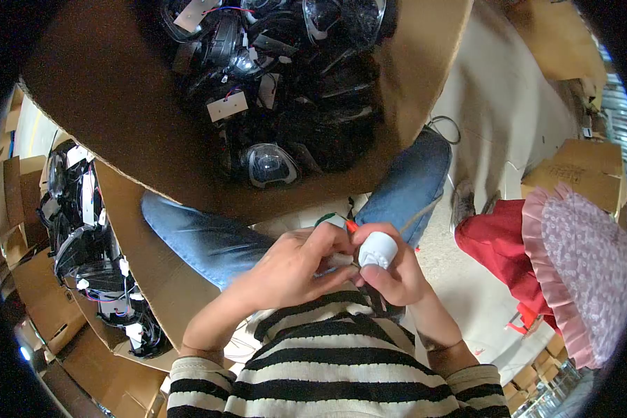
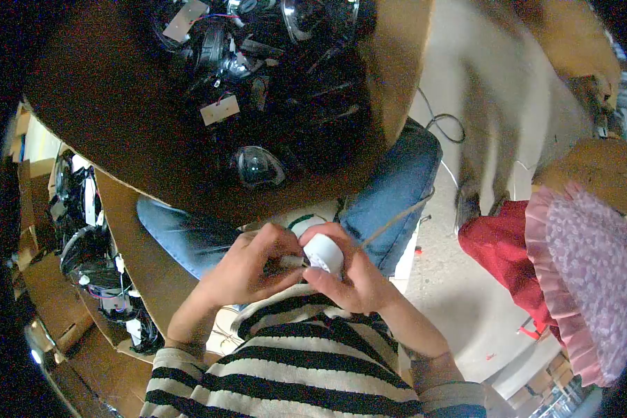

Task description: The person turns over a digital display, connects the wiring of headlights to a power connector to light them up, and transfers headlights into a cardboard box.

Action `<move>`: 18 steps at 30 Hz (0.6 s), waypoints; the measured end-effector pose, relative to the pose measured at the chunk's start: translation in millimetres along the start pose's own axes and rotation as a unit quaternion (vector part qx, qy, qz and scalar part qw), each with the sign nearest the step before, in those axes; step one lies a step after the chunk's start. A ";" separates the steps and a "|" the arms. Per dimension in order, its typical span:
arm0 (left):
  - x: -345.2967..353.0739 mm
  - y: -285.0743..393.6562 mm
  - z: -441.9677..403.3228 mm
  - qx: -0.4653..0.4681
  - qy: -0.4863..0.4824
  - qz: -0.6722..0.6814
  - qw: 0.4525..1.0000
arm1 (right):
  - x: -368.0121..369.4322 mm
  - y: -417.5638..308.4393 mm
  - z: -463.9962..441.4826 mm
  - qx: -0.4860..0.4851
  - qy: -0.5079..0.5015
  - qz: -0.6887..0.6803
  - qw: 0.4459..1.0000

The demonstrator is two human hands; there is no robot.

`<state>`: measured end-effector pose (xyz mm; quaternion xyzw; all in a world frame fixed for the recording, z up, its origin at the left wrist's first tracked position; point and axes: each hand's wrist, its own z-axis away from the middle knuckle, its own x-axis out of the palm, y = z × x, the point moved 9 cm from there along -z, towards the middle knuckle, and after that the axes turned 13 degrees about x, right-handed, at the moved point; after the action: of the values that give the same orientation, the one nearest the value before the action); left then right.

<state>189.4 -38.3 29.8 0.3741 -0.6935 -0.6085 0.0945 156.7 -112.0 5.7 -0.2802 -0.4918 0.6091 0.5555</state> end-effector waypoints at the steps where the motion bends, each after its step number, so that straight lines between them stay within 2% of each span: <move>1: 2.1 -8.9 4.8 -0.064 0.004 0.042 0.997 | -0.9 3.3 -1.1 0.026 0.015 -0.025 0.999; 2: 4.1 -17.6 11.1 -0.128 0.008 0.083 0.988 | -1.8 7.6 -2.5 0.051 0.029 -0.051 0.997; 6: -4.6 -27.7 23.5 -0.125 0.089 0.132 0.979 | -1.6 11.9 -4.8 0.041 0.056 -0.070 0.995; 8: -2.3 -21.7 20.7 -0.083 0.059 0.092 0.991 | -2.1 12.2 -4.7 0.016 0.061 -0.032 0.998; 9: -3.8 -24.0 22.0 -0.114 0.061 0.092 0.987 | -2.5 12.4 -5.2 0.017 0.058 -0.031 0.998; 11: -1.1 -24.9 20.4 -0.102 0.051 0.104 0.988 | -4.5 1.9 -2.1 -0.034 0.090 0.092 0.991; 15: 8.8 -27.2 14.2 -0.064 0.008 0.160 0.985 | -10.6 -2.1 3.4 -0.022 0.111 0.078 0.991; 18: -10.5 -68.7 12.9 -0.073 0.041 0.107 0.991 | -18.3 4.7 2.0 0.021 0.117 0.098 0.988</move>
<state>217.0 -20.3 -32.8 0.3142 -0.6789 -0.6281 0.2143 157.1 -129.6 -1.6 -0.3843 -0.3811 0.6337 0.5527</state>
